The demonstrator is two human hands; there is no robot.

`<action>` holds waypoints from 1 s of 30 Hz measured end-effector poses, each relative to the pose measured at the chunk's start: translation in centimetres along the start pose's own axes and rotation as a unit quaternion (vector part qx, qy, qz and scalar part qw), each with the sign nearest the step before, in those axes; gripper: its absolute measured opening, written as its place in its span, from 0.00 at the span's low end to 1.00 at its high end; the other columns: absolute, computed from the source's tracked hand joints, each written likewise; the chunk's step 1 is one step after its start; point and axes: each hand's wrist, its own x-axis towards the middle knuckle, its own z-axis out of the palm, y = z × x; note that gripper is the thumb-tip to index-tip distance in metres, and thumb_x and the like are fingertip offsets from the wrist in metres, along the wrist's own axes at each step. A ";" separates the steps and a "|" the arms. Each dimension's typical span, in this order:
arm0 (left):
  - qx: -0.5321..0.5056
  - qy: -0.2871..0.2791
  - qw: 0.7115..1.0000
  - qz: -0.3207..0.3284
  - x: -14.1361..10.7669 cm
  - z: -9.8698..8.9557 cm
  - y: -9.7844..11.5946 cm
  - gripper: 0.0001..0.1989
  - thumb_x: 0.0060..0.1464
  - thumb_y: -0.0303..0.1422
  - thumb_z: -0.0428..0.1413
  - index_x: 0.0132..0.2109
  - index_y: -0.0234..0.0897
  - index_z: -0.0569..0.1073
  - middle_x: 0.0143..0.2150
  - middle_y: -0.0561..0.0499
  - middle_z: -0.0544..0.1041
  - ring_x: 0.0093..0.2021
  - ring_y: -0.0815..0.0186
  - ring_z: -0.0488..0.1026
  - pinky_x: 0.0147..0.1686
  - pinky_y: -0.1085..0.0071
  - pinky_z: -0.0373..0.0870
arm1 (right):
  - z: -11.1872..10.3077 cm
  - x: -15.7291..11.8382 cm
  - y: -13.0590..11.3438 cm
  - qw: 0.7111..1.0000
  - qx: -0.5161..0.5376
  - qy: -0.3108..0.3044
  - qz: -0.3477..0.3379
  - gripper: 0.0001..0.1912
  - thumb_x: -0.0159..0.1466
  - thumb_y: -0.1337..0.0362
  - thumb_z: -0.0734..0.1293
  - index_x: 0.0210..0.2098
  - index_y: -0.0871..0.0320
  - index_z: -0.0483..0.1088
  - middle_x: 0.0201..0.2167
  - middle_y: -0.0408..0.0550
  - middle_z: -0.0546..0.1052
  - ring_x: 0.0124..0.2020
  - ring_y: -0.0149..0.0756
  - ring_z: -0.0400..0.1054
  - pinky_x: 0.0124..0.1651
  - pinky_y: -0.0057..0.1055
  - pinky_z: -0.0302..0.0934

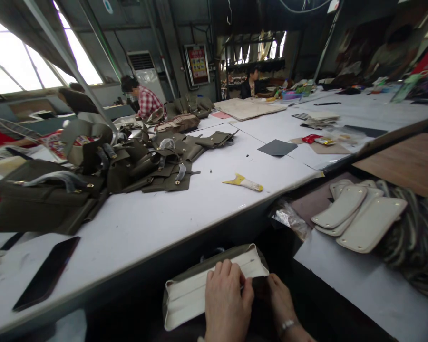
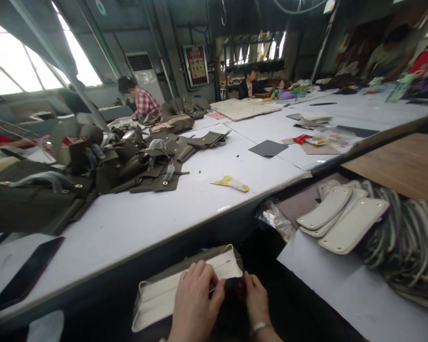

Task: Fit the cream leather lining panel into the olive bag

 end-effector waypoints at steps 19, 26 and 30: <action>0.010 0.072 0.997 0.028 -3.1 -1.5 -1.6 0.07 0.61 0.27 0.51 0.35 0.41 0.71 0.36 0.52 0.73 0.39 0.59 0.66 0.40 0.60 0.57 | -1.7 -5.2 -4.8 0.623 -0.402 0.012 -0.671 0.19 0.66 0.71 0.60 0.55 0.69 0.69 0.56 0.61 0.72 0.58 0.49 0.65 0.60 0.45 0.57; -0.058 0.138 0.989 -0.001 -4.7 -0.9 -3.3 0.08 0.60 0.28 0.52 0.33 0.41 0.71 0.34 0.53 0.74 0.38 0.60 0.67 0.41 0.60 0.56 | 0.6 -6.8 -4.5 0.627 -0.380 0.005 -0.680 0.17 0.66 0.73 0.59 0.52 0.71 0.71 0.52 0.62 0.73 0.57 0.49 0.65 0.55 0.42 0.63; -0.082 0.183 0.980 -0.008 -5.3 -0.4 -4.2 0.09 0.60 0.28 0.52 0.31 0.41 0.70 0.32 0.53 0.73 0.37 0.60 0.66 0.41 0.59 0.55 | 1.6 -7.4 -4.6 0.621 -0.367 0.008 -0.693 0.17 0.65 0.73 0.57 0.49 0.70 0.72 0.49 0.60 0.75 0.54 0.47 0.68 0.52 0.40 0.66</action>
